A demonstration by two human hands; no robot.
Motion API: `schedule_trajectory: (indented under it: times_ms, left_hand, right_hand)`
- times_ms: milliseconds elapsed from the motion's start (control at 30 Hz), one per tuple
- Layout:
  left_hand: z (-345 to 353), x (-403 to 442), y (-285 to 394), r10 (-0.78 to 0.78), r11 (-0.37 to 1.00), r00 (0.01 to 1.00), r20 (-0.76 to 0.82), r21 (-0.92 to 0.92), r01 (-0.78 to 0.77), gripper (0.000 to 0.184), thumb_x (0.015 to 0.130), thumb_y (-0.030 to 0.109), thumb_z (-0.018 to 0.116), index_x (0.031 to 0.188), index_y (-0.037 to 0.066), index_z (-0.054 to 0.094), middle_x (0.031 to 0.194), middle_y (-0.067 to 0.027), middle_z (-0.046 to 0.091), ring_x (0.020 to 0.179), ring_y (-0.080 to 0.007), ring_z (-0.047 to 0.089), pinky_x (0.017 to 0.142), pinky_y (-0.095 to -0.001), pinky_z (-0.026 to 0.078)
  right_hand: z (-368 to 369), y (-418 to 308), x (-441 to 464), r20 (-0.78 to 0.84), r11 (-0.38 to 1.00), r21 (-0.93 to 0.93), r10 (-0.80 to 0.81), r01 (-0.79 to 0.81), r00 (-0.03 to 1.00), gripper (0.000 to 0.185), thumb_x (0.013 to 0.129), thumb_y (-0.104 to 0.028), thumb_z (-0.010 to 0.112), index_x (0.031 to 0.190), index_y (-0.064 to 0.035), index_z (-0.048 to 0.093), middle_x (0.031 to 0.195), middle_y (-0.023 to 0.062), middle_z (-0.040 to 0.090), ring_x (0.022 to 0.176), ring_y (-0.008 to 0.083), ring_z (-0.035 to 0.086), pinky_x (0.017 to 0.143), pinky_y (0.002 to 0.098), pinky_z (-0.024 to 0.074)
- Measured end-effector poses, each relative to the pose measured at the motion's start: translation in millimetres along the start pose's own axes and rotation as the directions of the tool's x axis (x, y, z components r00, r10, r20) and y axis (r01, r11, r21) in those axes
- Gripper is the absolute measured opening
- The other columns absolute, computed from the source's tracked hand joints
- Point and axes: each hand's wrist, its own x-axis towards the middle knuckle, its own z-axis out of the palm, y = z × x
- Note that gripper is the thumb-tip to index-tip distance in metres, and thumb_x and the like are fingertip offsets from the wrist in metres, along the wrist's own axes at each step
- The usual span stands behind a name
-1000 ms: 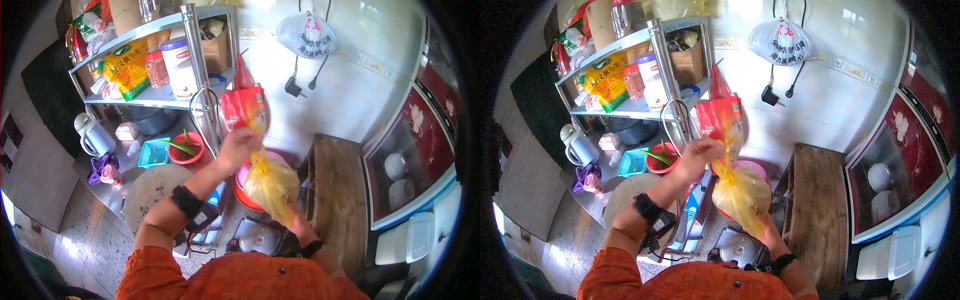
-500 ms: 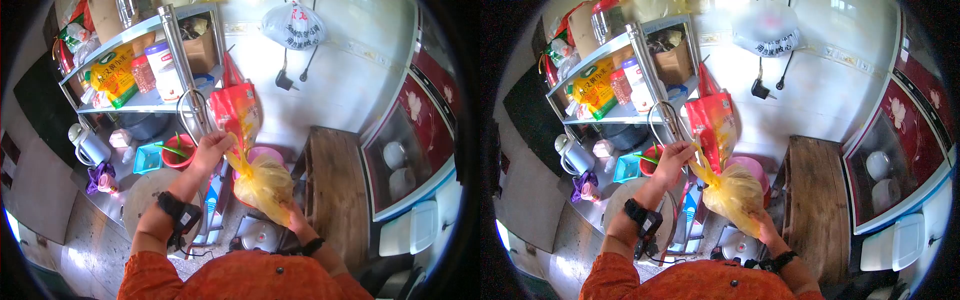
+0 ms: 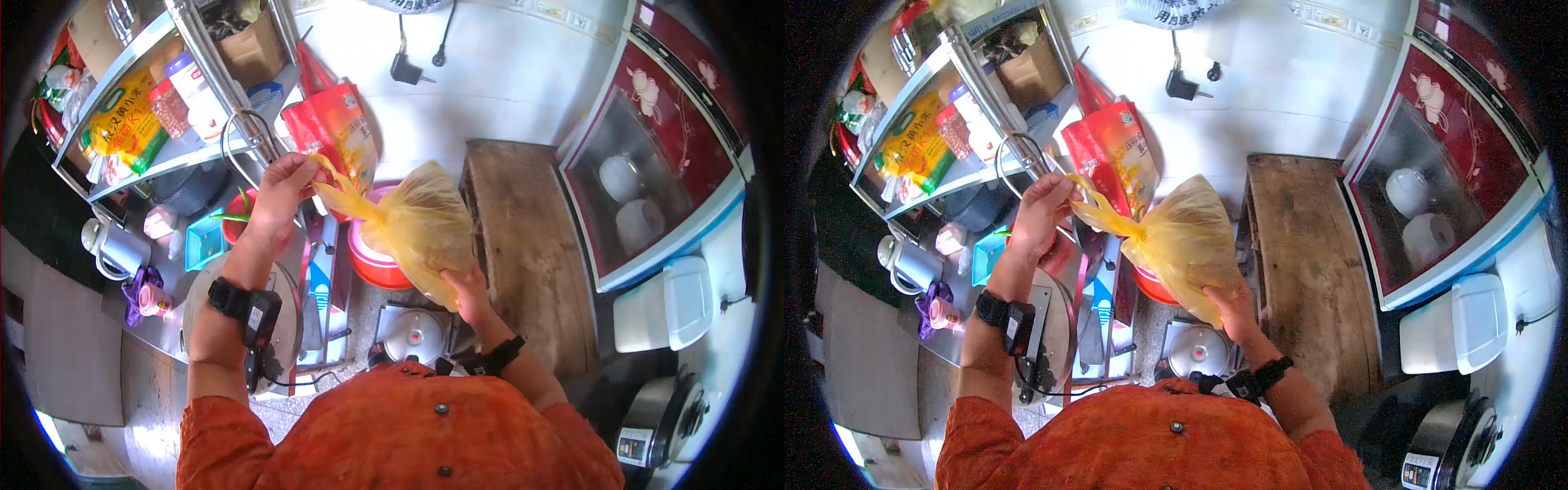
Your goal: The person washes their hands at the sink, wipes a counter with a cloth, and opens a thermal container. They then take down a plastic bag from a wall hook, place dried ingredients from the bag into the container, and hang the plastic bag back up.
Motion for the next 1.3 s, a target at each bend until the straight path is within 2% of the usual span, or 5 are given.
schedule_trajectory:
  times_ms: [533, 733, 800, 933, 1300]
  left_hand:
    - [77.7, 32.9, 72.5, 0.258, 0.966, 0.919, 0.298, -0.079, -0.246, 0.012, 0.079, 0.014, 0.06, 0.081, 0.002, 0.062, 0.074, -0.0013, 0.061, 0.067, -0.0068, 0.054, 0.059, -0.019, 0.041]
    - [109.3, 25.4, 96.9, 0.225, 0.945, 0.893, 0.39, 0.138, -0.298, 0.011, 0.079, 0.014, 0.059, 0.08, 0.003, 0.062, 0.069, -0.0019, 0.059, 0.056, -0.005, 0.05, 0.048, -0.0191, 0.041]
    - [117.7, 24.3, 92.5, 0.258, 0.933, 0.867, 0.425, 0.124, -0.338, 0.011, 0.079, 0.013, 0.059, 0.078, 0.003, 0.06, 0.067, -0.0015, 0.058, 0.056, -0.005, 0.05, 0.048, -0.0192, 0.041]
    - [124.7, 3.8, 117.0, 0.368, 0.918, 0.82, 0.439, -0.033, -0.394, 0.017, 0.076, 0.008, 0.059, 0.061, 0.0, 0.055, 0.056, -0.0008, 0.052, 0.054, -0.0057, 0.048, 0.048, -0.0217, 0.04]
    - [35.8, 41.3, 242.2, 0.703, 0.303, 0.504, 0.502, 0.43, -0.85, 0.017, 0.078, 0.019, 0.06, 0.083, 0.002, 0.062, 0.07, -0.0099, 0.061, 0.063, -0.0146, 0.054, 0.062, -0.0277, 0.045]
  right_hand:
    - [6.2, -57.6, 7.0, 0.218, 0.882, 0.169, 0.403, -0.441, 0.889, 0.055, 0.081, -0.04, 0.047, 0.122, -0.0049, 0.038, 0.113, 0.01, 0.051, 0.096, 0.0273, 0.054, 0.072, 0.0454, 0.0467]
    - [17.4, -83.4, 24.1, 0.202, 0.981, -0.067, -0.165, 0.182, 0.965, 0.082, 0.072, -0.038, 0.062, 0.13, 0.0007, 0.017, 0.123, 0.0192, 0.038, 0.11, 0.0324, 0.042, 0.092, 0.0395, 0.0337]
    - [44.4, -120.5, 16.6, 0.626, 0.349, -0.558, -0.42, 0.753, 0.658, 0.095, 0.065, -0.035, 0.07, 0.129, 0.0026, 0.011, 0.12, 0.0242, 0.038, 0.108, 0.0361, 0.042, 0.091, 0.0417, 0.0342]
    - [91.3, -137.7, 30.4, 0.62, 0.123, -0.666, -0.457, 0.736, 0.638, 0.103, 0.058, -0.035, 0.074, 0.129, 0.0032, 0.011, 0.115, 0.025, 0.04, 0.104, 0.038, 0.044, 0.087, 0.0424, 0.036]
    - [162.3, -265.7, 103.1, 0.417, 0.68, -0.535, -0.304, 0.501, 0.857, 0.027, 0.073, -0.015, 0.063, 0.095, -0.0002, 0.056, 0.092, 0.0086, 0.06, 0.079, 0.0143, 0.058, 0.069, 0.0275, 0.0485]
